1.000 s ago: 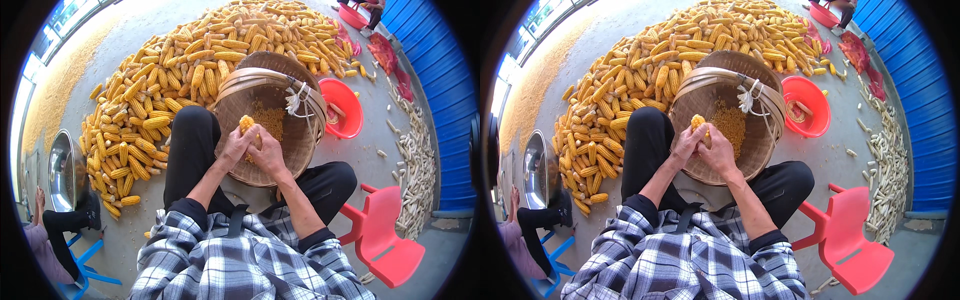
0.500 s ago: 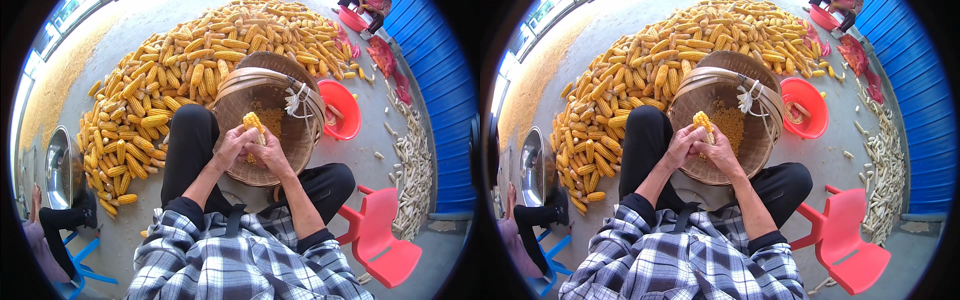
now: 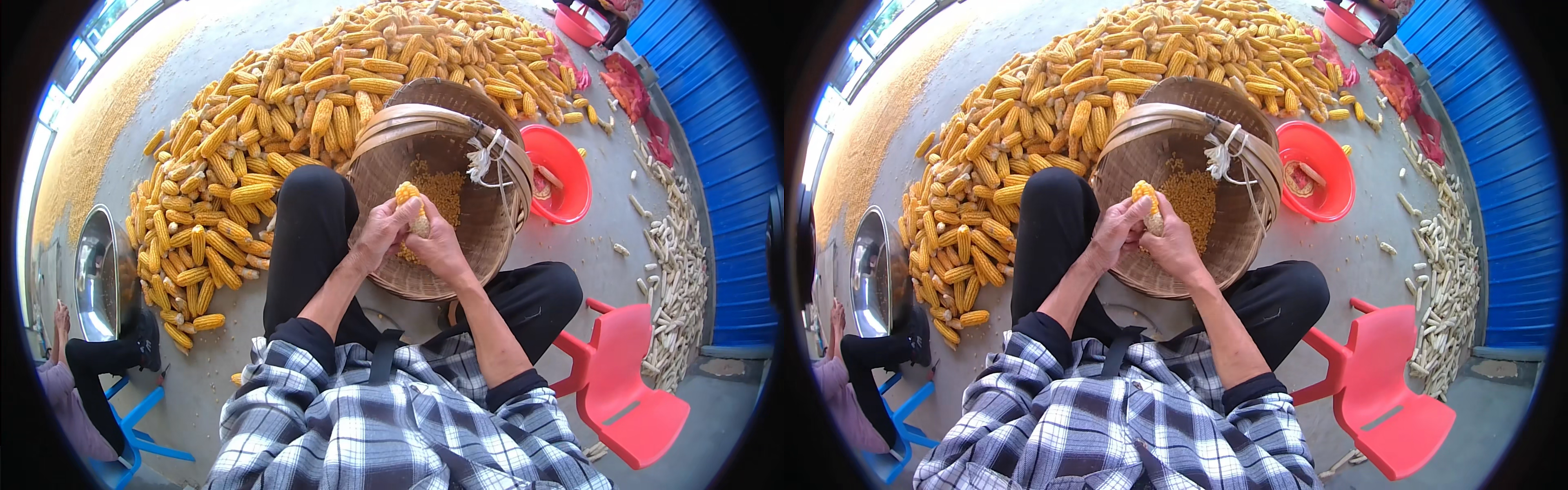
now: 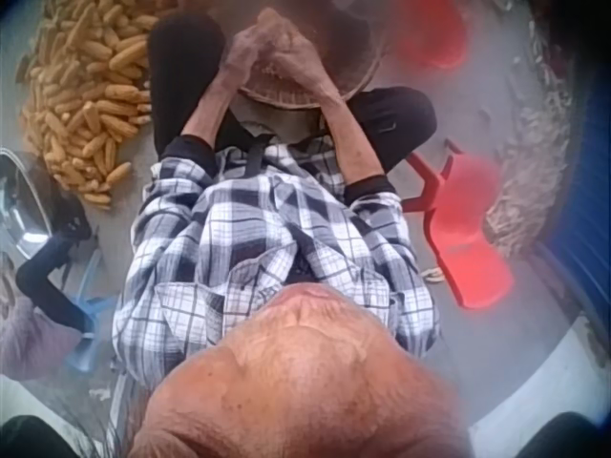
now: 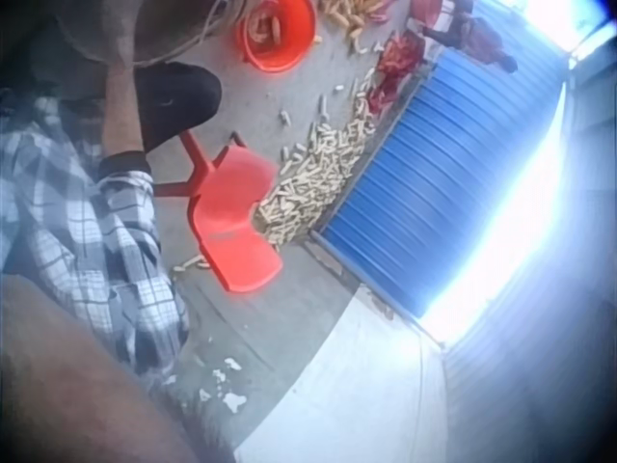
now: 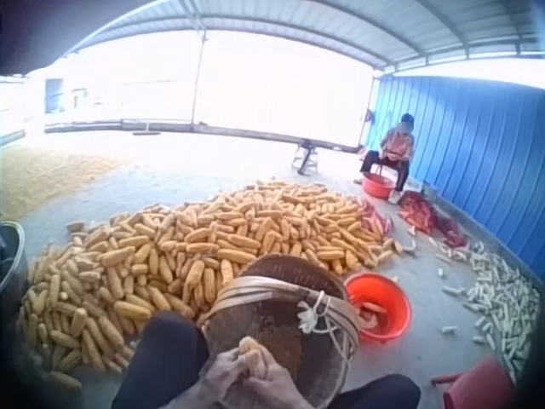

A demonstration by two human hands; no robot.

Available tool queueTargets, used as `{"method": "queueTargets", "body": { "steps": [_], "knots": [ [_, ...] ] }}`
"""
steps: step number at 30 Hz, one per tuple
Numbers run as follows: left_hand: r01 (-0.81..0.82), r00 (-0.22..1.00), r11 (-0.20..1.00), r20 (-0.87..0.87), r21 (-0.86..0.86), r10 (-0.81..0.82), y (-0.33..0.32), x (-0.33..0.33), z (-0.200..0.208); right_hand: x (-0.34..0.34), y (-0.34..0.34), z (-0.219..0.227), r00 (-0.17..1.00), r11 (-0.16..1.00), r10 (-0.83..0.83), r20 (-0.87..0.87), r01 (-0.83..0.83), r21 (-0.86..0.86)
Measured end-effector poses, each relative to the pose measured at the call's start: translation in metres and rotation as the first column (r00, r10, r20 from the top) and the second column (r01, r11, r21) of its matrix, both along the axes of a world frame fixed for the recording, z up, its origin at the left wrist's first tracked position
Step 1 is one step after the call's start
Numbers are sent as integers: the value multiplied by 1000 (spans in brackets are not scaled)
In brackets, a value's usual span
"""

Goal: The person sits on the floor and shucks corn cobs by hand, removing kernels into a woven basket. They repeatedly pick up cobs from a large pile, strip the kernels, and place the bare cobs aside.

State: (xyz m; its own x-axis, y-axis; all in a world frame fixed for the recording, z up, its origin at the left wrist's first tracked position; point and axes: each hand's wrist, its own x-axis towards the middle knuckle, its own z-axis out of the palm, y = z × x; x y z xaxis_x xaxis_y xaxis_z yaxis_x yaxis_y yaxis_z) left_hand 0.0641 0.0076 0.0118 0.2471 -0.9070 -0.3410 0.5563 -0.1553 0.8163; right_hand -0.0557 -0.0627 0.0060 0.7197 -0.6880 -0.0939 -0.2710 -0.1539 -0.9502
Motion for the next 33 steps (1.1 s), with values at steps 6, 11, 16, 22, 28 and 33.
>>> {"method": "queueTargets", "body": {
  "steps": [6,11,16,22,28,33],
  "knots": [
    [-53,982,996,177,-67,64,-5,-7,-17,1,3,-26,999,984,29,12,-27,-175],
    [20,997,1000,79,16,-21,-3,-3,-15,0,-1,-29,987,1000,13,158,-9,-25],
    [-12,999,997,-37,81,15,0,-2,-5,4,10,1,928,982,-45,-370,-26,-185],
    [-4,999,1000,-44,-13,4,-1,-2,-11,-1,-1,-19,978,992,24,205,-49,117],
    [-58,998,997,1,51,58,0,1,-6,1,11,-5,987,996,-48,-153,35,-85],
    [-58,994,998,92,-2,58,0,-4,-14,2,2,-21,979,975,5,205,-50,217]
  ]
}}
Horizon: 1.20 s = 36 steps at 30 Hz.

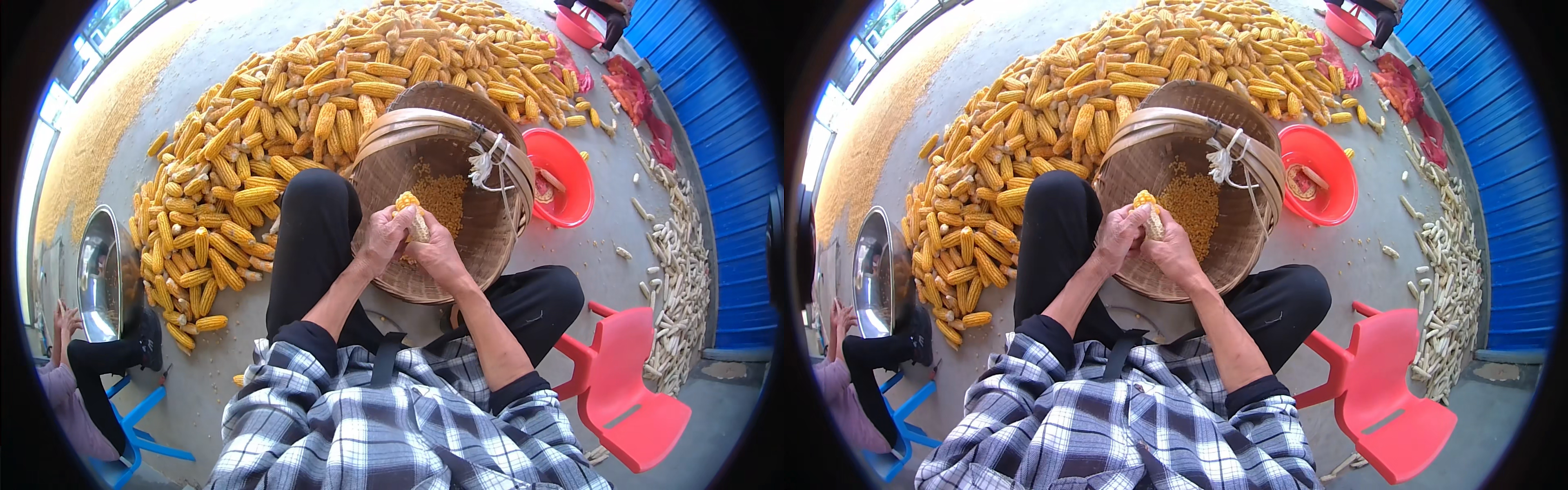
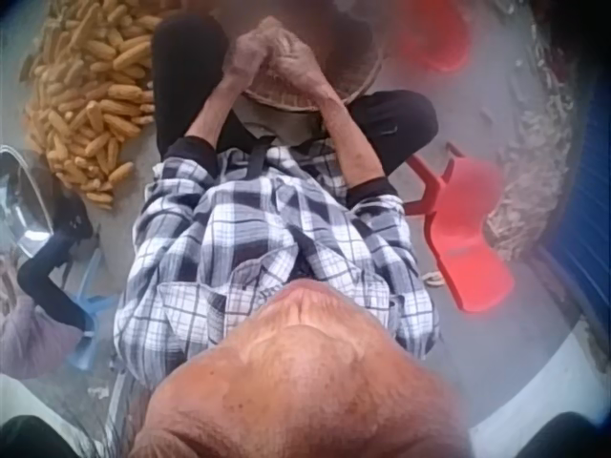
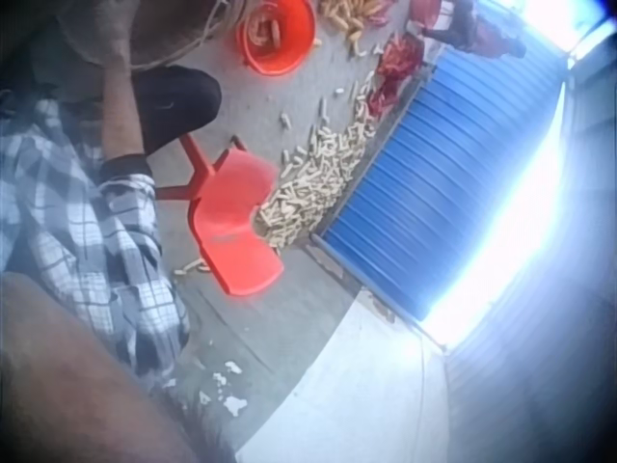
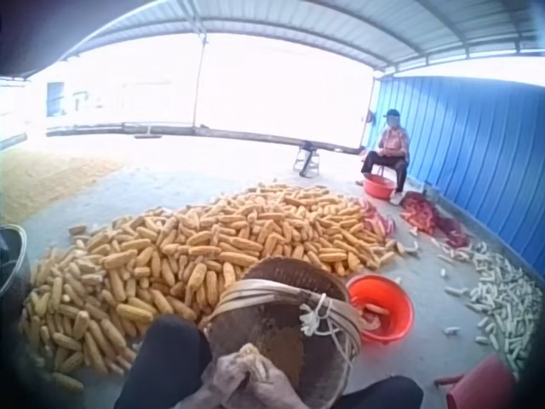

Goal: The person sits on the floor and shucks corn cobs by hand, removing kernels into a woven basket. They repeatedly pick up cobs from a large pile, strip the kernels, and place the bare cobs aside.

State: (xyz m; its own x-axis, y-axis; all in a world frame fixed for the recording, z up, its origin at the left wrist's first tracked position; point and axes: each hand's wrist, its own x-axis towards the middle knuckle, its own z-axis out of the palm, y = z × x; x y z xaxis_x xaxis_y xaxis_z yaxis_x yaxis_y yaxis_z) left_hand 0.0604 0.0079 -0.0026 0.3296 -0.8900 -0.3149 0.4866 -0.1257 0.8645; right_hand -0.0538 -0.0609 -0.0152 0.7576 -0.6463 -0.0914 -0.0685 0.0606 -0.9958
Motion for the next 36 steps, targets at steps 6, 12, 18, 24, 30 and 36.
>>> {"method": "queueTargets", "body": {
  "steps": [6,12,18,24,30,36],
  "knots": [
    [-12,993,998,119,55,5,-4,-2,11,0,9,8,897,863,-196,-395,-33,-503],
    [-19,957,999,290,32,9,-6,3,-22,-1,11,11,919,903,-133,-370,-42,-428],
    [-2,980,999,198,-34,9,-7,1,-12,-2,7,15,923,904,-144,-356,-24,-427],
    [-52,995,997,83,56,47,-4,8,2,-4,6,23,829,772,-270,-490,-118,-625],
    [-33,995,999,94,-25,35,-2,7,2,-11,-10,23,881,655,-322,-347,-57,-754],
    [1,965,976,255,-216,55,-4,7,4,-16,-18,26,846,641,-368,-386,-70,-764]
  ]
}}
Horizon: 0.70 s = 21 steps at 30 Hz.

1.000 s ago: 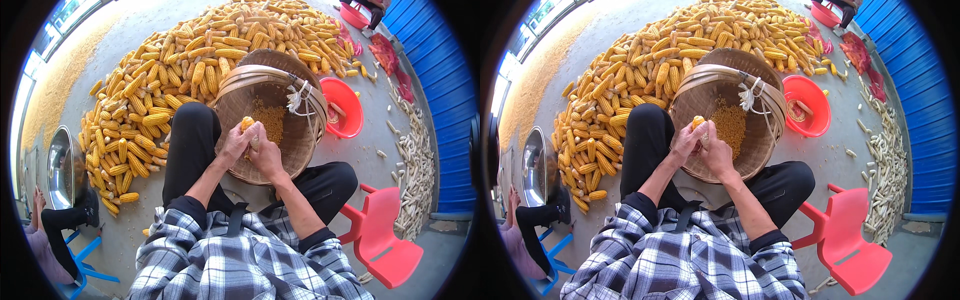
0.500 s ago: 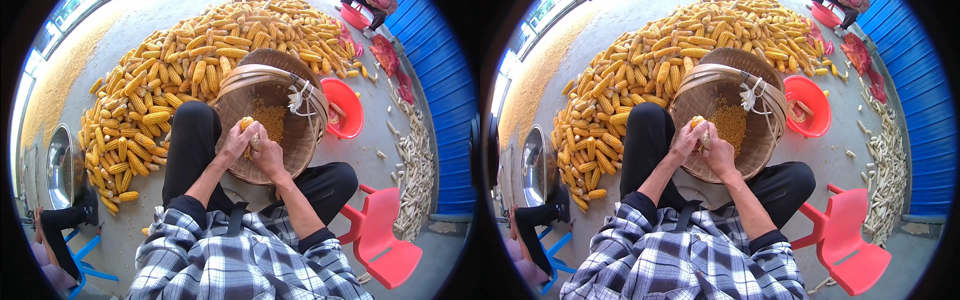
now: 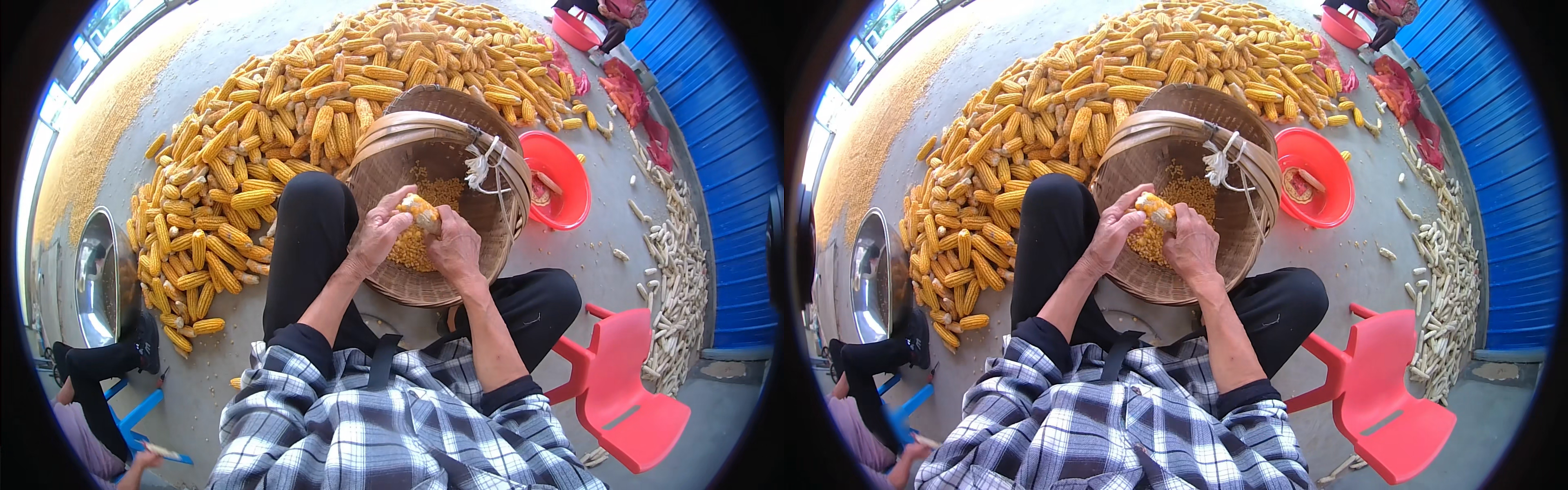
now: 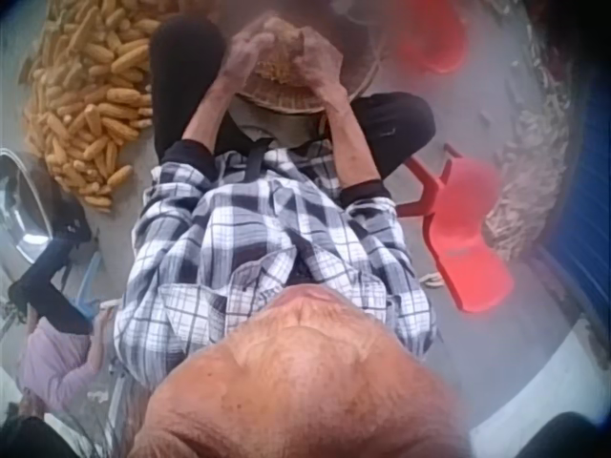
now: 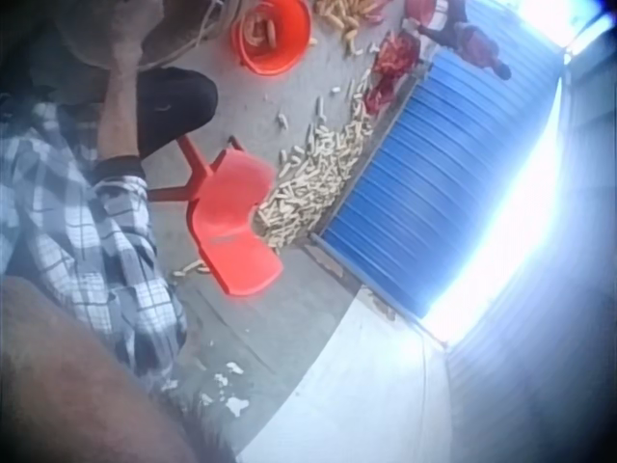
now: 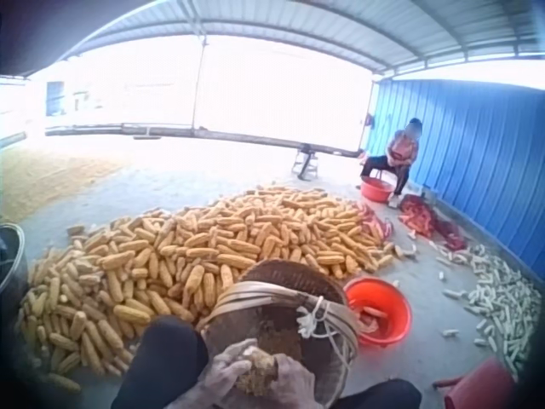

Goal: The person sits on the floor and shucks corn cobs by hand, removing kernels into a woven basket. They repeatedly pick up cobs from a large pile, strip the kernels, and place the bare cobs aside.

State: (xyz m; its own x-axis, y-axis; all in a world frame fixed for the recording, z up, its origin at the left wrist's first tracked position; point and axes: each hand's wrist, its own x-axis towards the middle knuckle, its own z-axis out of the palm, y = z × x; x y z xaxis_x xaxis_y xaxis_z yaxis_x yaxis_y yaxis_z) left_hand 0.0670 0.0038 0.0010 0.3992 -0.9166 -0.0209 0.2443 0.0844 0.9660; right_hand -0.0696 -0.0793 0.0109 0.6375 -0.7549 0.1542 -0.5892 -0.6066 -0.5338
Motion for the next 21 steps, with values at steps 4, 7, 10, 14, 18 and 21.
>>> {"method": "queueTargets", "body": {
  "steps": [4,7,10,14,18,21],
  "knots": [
    [42,977,996,206,76,-56,-2,2,-3,-4,-4,-5,1000,999,29,-12,-30,-42],
    [28,998,987,59,160,-37,0,5,-5,-4,-9,1,978,989,144,153,-139,-46],
    [-64,988,998,-143,16,66,0,6,1,-7,-17,17,807,856,-89,584,-238,460],
    [61,953,998,-297,16,-54,1,1,6,-11,-24,28,544,535,-468,696,-453,713],
    [186,944,979,-292,88,-153,4,-15,11,-4,-26,19,500,569,-536,681,-381,728],
    [361,870,931,-378,52,-316,5,-19,6,-1,-27,13,441,558,-597,671,-373,741]
  ]
}}
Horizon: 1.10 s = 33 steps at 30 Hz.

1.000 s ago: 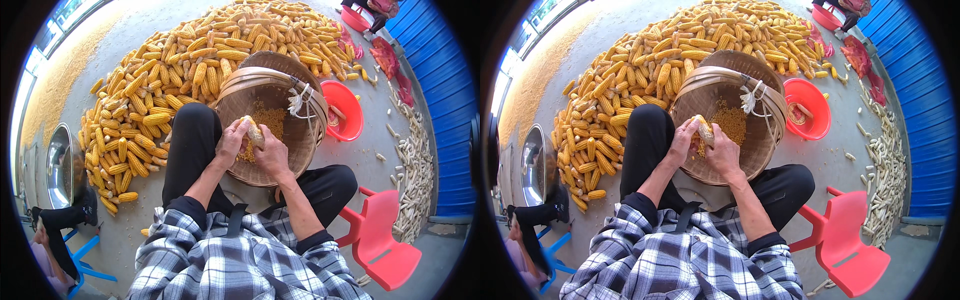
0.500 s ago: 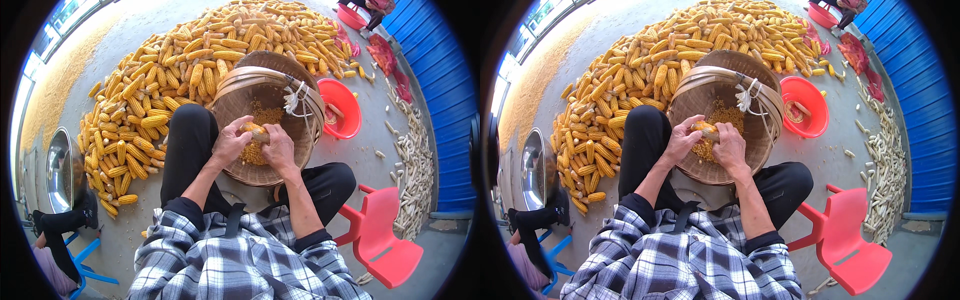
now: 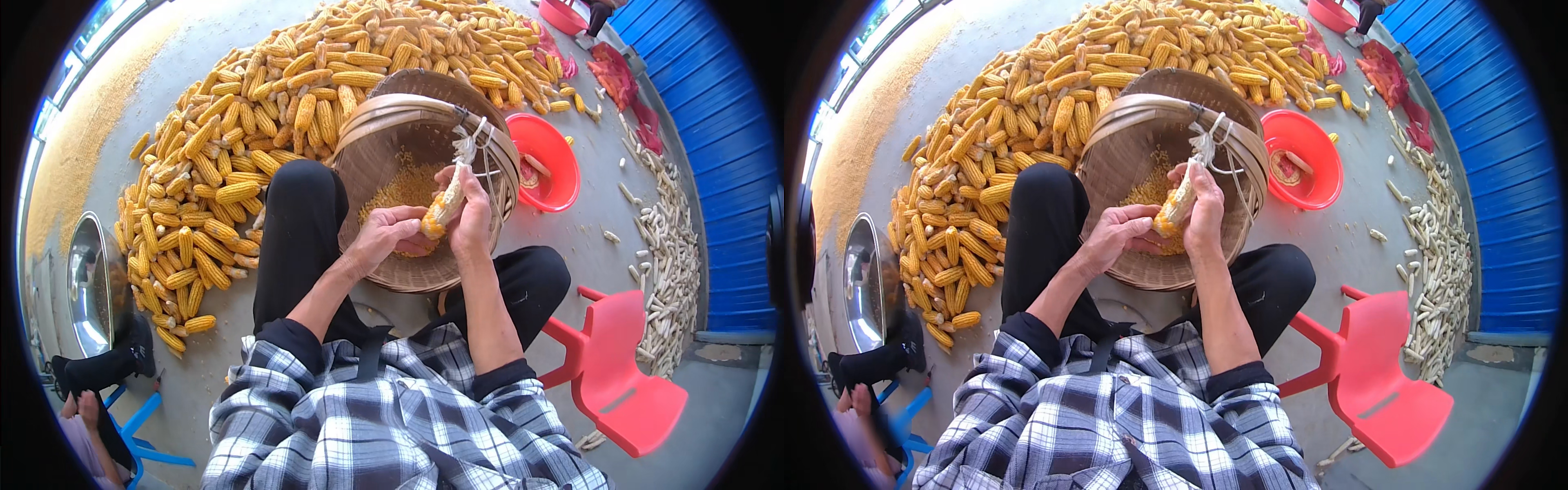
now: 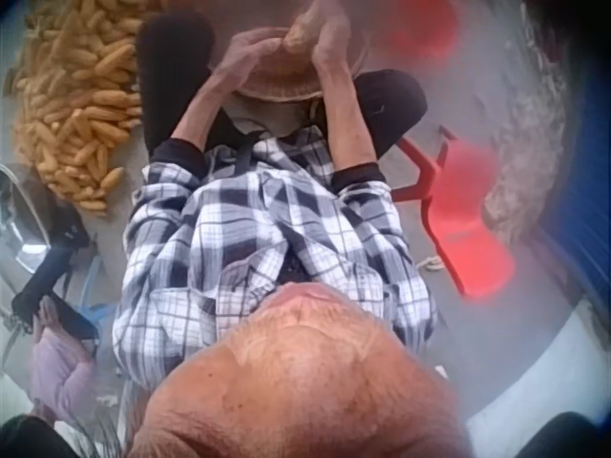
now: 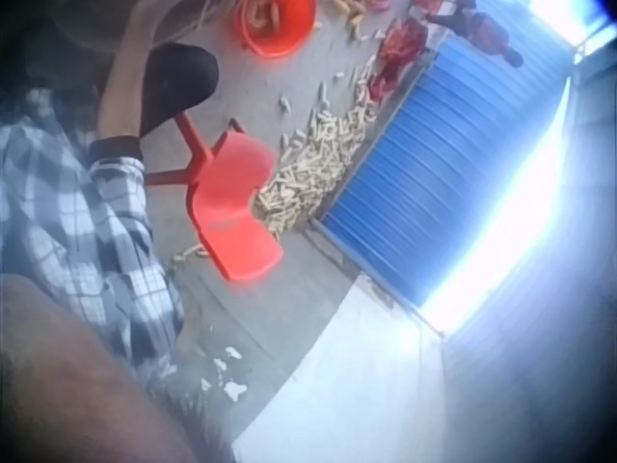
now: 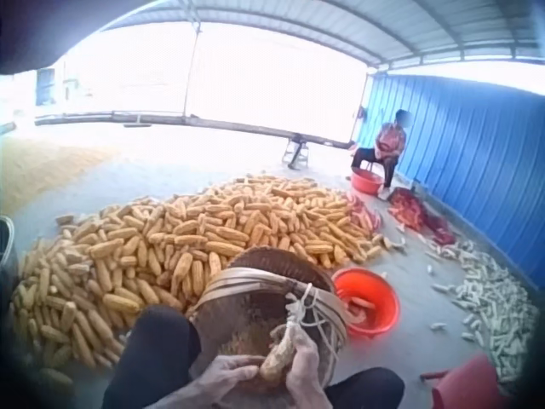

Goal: The person sits on the floor and shucks corn cobs by hand, removing kernels into a woven basket. They repeatedly pick up cobs from a large pile, strip the kernels, and place the bare cobs aside.

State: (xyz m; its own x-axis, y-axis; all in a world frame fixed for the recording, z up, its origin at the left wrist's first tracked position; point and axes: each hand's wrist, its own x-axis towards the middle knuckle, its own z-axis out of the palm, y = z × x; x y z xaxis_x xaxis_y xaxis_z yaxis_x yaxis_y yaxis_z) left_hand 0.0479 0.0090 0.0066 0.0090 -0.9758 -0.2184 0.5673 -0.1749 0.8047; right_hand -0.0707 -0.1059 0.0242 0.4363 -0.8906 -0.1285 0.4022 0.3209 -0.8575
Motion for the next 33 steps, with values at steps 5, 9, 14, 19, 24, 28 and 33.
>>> {"method": "queueTargets", "body": {
  "steps": [5,9,14,19,24,28,33],
  "knots": [
    [58,995,998,74,22,-60,2,-6,4,7,4,3,999,998,-39,38,37,52],
    [70,997,996,26,63,-72,3,-8,2,5,4,2,997,998,53,50,-54,23],
    [46,998,994,26,97,-49,2,-17,-1,8,7,-4,992,985,71,-108,-87,-151],
    [56,966,995,247,83,-75,2,-21,-27,15,21,-2,965,968,99,-244,-151,-202],
    [-140,908,984,409,107,85,0,-39,-36,24,28,-14,961,964,-4,-275,-69,-257],
    [-126,985,983,135,134,108,2,-31,-36,26,26,-6,989,988,11,-145,-33,-152],
    [-40,998,982,-48,187,50,2,-22,-4,13,13,-7,996,987,63,-62,-71,-143]
  ]
}}
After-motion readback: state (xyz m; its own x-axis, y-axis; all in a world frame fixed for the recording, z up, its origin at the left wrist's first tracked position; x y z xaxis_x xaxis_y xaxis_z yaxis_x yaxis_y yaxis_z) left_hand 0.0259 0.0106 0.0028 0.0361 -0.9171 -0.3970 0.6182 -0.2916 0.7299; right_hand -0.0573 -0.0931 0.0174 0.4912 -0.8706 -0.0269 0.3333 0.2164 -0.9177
